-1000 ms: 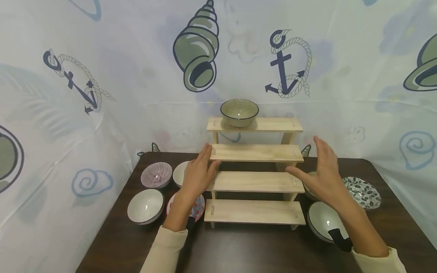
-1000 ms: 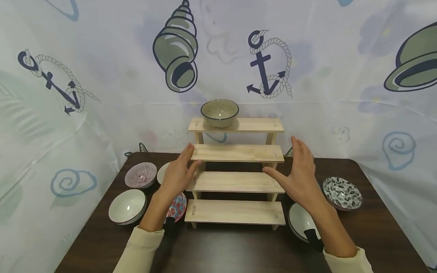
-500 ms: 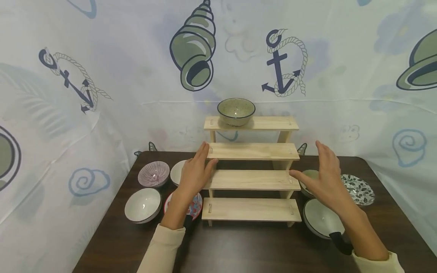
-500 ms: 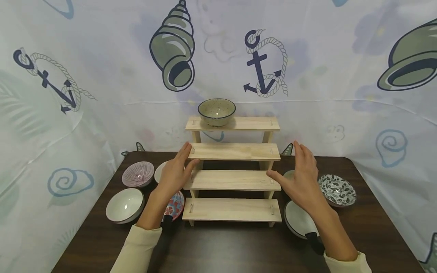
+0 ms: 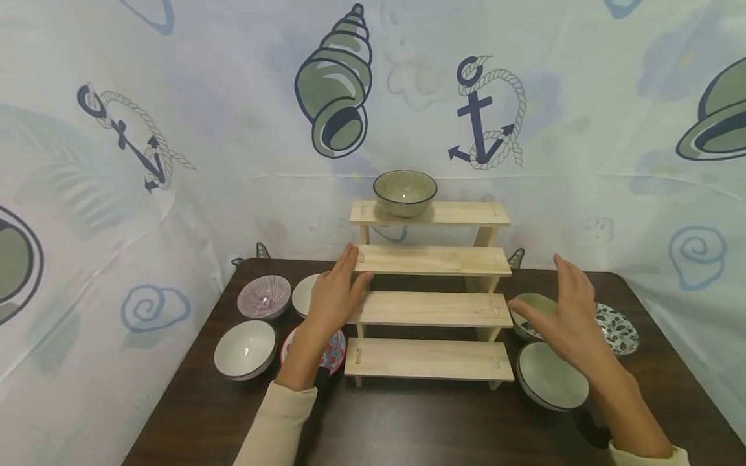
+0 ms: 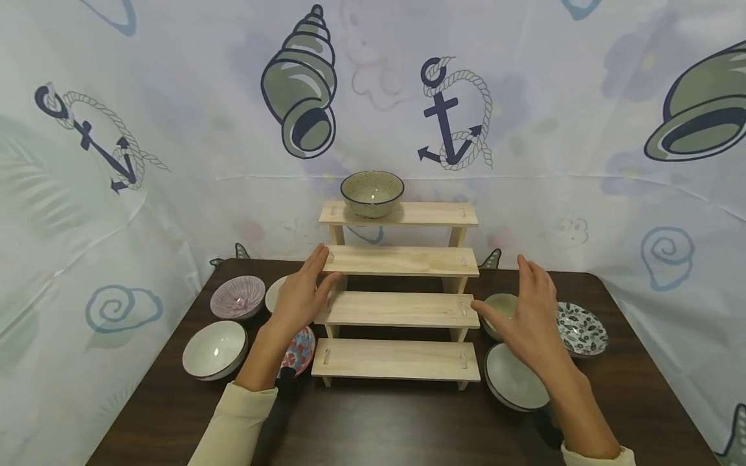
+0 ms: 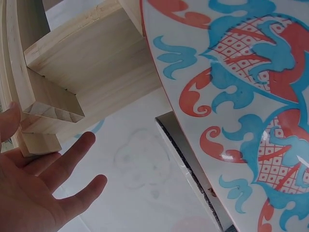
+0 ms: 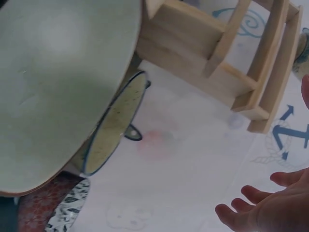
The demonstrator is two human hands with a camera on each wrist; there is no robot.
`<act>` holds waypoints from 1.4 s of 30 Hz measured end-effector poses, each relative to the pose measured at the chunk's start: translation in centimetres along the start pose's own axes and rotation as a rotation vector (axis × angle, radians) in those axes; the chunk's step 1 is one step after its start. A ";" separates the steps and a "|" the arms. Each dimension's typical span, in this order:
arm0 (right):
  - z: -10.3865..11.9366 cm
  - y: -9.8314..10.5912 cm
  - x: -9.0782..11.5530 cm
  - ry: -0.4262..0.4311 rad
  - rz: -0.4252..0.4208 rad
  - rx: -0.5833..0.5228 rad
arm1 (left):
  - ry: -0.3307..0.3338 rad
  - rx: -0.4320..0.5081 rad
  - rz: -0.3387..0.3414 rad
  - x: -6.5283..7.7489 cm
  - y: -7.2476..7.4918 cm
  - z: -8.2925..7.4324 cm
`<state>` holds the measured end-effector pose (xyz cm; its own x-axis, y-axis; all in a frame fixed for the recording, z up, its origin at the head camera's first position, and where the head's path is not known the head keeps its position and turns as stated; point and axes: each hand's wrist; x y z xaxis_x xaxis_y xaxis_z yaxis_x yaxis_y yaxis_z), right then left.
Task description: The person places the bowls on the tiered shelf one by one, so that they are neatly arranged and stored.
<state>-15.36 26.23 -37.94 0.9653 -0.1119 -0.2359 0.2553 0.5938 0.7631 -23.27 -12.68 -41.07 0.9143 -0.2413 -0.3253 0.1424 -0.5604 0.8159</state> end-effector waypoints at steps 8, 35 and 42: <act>-1.8 -0.4 0.7 -0.035 -0.026 0.015 | 0.005 -0.003 0.003 0.1 -0.5 0.3; -5.5 0.3 1.7 -0.264 -0.166 -0.028 | -0.014 -0.014 0.008 0.0 -0.1 0.2; -6.9 0.2 1.6 -0.316 -0.173 0.005 | -0.011 -0.005 0.013 0.1 0.0 0.0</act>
<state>-14.15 31.70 -42.35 0.8766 -0.4522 -0.1647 0.4163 0.5406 0.7310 -23.17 -12.74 -41.11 0.9119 -0.2574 -0.3196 0.1322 -0.5531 0.8226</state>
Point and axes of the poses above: each hand's wrist, its own x-axis away from the middle knuckle, its own y-axis out of the back of the hand, z = x × y, and after that the axes turned 5 degrees about -y, right-handed
